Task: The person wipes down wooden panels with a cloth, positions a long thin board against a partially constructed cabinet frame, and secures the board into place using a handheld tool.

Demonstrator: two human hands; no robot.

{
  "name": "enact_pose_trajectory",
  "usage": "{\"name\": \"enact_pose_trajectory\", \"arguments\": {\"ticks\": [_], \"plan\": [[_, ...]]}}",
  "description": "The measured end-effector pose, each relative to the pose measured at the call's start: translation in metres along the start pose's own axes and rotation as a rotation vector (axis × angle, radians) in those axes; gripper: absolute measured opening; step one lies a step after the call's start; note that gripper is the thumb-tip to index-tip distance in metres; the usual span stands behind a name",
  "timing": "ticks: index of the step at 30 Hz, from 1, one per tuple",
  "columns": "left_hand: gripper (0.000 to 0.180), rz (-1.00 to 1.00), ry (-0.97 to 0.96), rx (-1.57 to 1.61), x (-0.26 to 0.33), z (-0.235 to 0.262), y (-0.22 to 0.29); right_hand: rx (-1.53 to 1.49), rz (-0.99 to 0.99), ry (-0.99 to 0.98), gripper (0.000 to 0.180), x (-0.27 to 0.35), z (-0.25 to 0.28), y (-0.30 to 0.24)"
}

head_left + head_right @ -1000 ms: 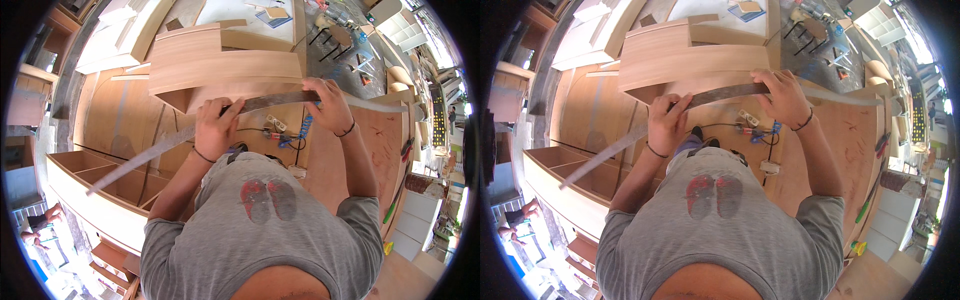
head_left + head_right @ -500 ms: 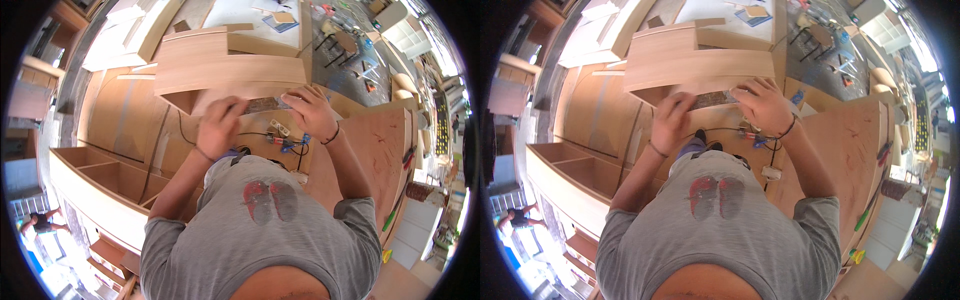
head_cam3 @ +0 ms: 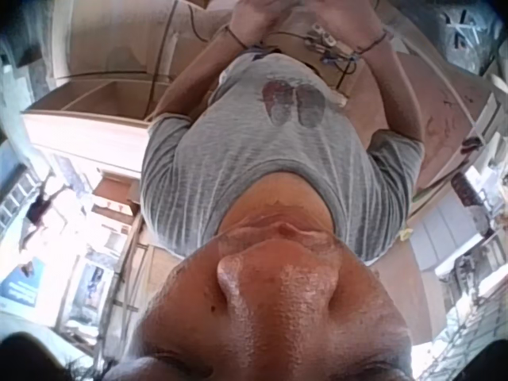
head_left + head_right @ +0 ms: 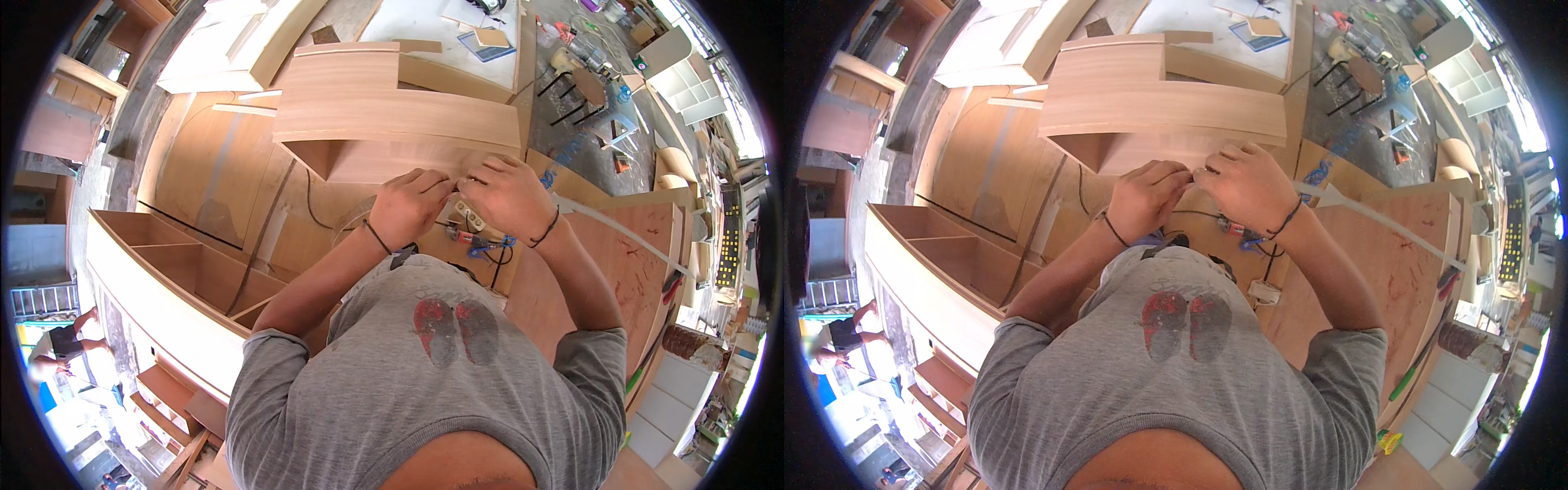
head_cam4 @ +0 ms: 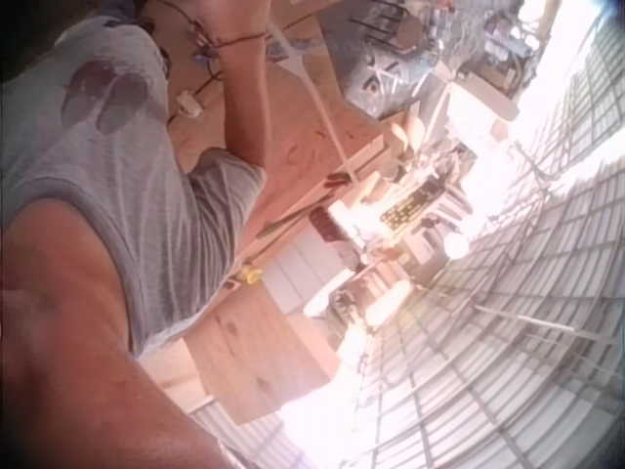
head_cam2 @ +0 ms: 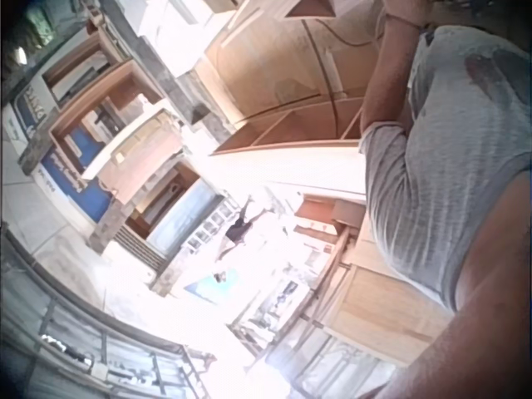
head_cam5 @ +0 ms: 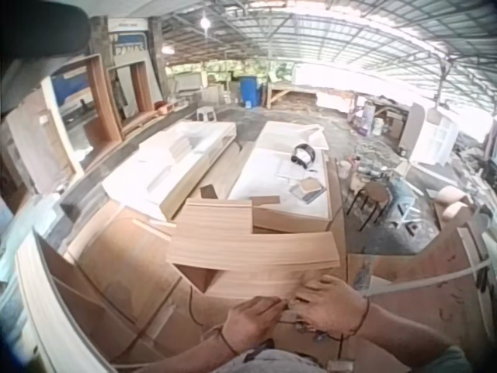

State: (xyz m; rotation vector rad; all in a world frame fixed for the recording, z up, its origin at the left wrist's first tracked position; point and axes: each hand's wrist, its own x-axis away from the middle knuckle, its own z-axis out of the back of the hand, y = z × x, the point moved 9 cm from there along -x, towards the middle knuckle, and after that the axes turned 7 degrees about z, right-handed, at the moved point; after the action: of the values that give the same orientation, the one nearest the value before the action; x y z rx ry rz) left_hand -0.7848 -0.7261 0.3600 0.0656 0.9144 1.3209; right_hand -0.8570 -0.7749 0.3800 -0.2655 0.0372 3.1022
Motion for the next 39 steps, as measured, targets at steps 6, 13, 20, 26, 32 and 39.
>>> {"name": "enact_pose_trajectory", "arguments": {"ticks": [6, 13, 20, 26, 32, 39], "plan": [[0.011, 0.078, -0.38, 0.163, 0.005, -0.014, -0.004, -0.301, -0.011, -0.089, 0.009, 0.004, -0.009, -0.006], [0.013, 0.075, -0.598, 0.567, 0.027, -0.021, 0.009, -0.869, 0.103, -0.307, 0.012, 0.018, -0.035, -0.024], [0.007, 0.11, -0.65, 0.971, 0.023, -0.009, 0.024, -1.328, 0.061, -0.414, 0.013, 0.012, -0.017, -0.036], [0.005, 0.284, -0.359, 0.683, 0.007, 0.018, -0.016, -1.335, -0.243, -0.165, 0.013, 0.011, -0.035, 0.008], [0.007, 0.705, 0.079, 0.881, 0.017, 0.058, -0.118, -0.946, -0.596, -0.108, 0.022, 0.079, -0.146, 0.081], [0.012, 0.766, 0.322, 0.975, 0.024, 0.089, -0.123, -0.588, -0.722, -0.246, 0.029, 0.173, -0.275, 0.112]]}}
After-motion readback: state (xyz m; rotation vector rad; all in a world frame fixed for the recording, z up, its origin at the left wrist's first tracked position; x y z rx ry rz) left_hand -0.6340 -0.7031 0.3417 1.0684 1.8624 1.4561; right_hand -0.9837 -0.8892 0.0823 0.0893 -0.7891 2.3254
